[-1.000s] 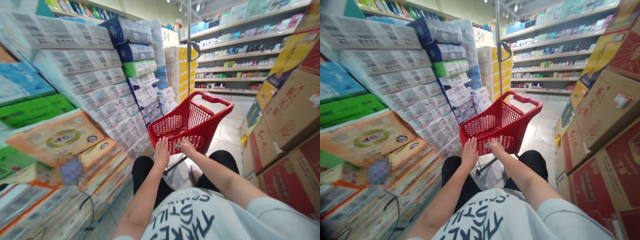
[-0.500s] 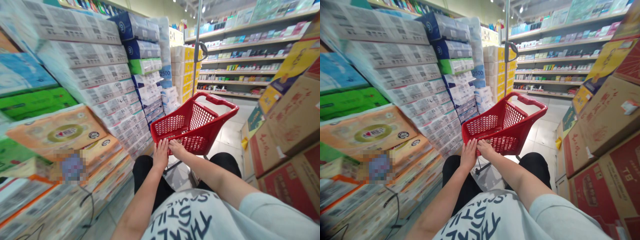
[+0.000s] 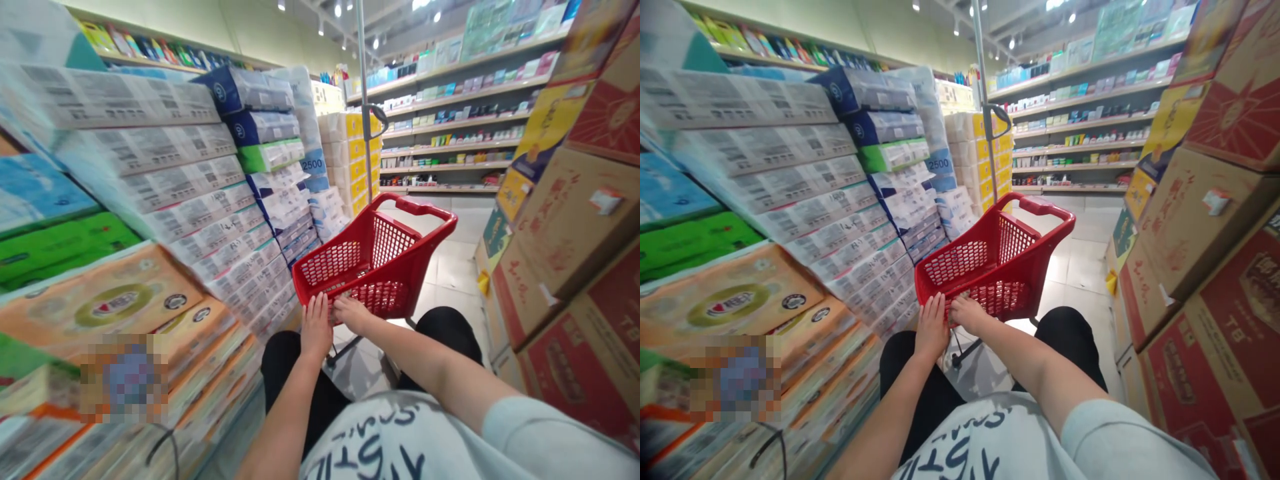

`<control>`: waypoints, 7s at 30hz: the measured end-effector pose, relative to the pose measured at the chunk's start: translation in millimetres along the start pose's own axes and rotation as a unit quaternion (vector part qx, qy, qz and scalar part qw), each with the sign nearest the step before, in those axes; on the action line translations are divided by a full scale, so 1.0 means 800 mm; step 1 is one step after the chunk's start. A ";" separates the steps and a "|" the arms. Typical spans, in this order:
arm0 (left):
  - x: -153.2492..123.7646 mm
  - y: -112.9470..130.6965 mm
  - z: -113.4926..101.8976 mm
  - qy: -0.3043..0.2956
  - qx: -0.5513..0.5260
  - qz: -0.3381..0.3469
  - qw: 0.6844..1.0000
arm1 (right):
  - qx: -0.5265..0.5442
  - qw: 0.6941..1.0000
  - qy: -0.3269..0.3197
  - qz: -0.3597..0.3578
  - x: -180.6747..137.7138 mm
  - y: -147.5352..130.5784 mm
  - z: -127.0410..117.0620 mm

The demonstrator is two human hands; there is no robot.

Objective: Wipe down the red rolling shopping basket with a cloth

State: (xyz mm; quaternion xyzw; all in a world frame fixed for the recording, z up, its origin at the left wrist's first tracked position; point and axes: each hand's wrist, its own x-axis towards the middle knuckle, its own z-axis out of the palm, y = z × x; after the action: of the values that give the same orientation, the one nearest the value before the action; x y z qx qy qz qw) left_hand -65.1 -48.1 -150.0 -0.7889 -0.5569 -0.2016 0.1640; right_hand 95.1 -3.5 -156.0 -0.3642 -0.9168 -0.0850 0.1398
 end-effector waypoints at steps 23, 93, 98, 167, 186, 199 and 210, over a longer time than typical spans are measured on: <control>0.000 0.012 0.005 0.005 0.033 -0.013 0.999 | 0.004 0.990 0.140 0.031 0.005 0.030 -0.080; 0.007 0.039 0.009 0.035 0.022 -0.070 0.997 | 0.138 0.884 0.354 0.273 -0.090 0.153 -0.072; 0.005 0.039 0.010 0.029 0.016 -0.074 0.997 | 0.122 0.887 0.355 0.270 -0.083 0.144 -0.075; -0.006 0.012 -0.001 0.003 -0.052 -0.039 0.998 | 0.020 0.998 -0.009 0.054 -0.002 -0.006 0.002; 0.000 0.017 0.002 0.025 -0.020 -0.059 0.998 | 0.041 0.988 0.113 0.092 -0.025 0.046 -0.045; 0.004 0.020 0.006 0.025 -0.001 -0.054 0.998 | 0.068 0.988 -0.049 0.128 -0.094 0.071 0.013; 0.009 0.024 0.013 0.034 -0.003 -0.061 0.998 | 0.035 0.979 0.166 0.114 -0.070 0.108 -0.037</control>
State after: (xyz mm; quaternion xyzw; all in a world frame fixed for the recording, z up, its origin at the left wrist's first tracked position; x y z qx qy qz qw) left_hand -43.4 -43.5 -155.9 -0.7469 -0.5971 -0.2395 0.1679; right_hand 199.5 15.3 -141.2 -0.4419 -0.8359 -0.0953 0.3113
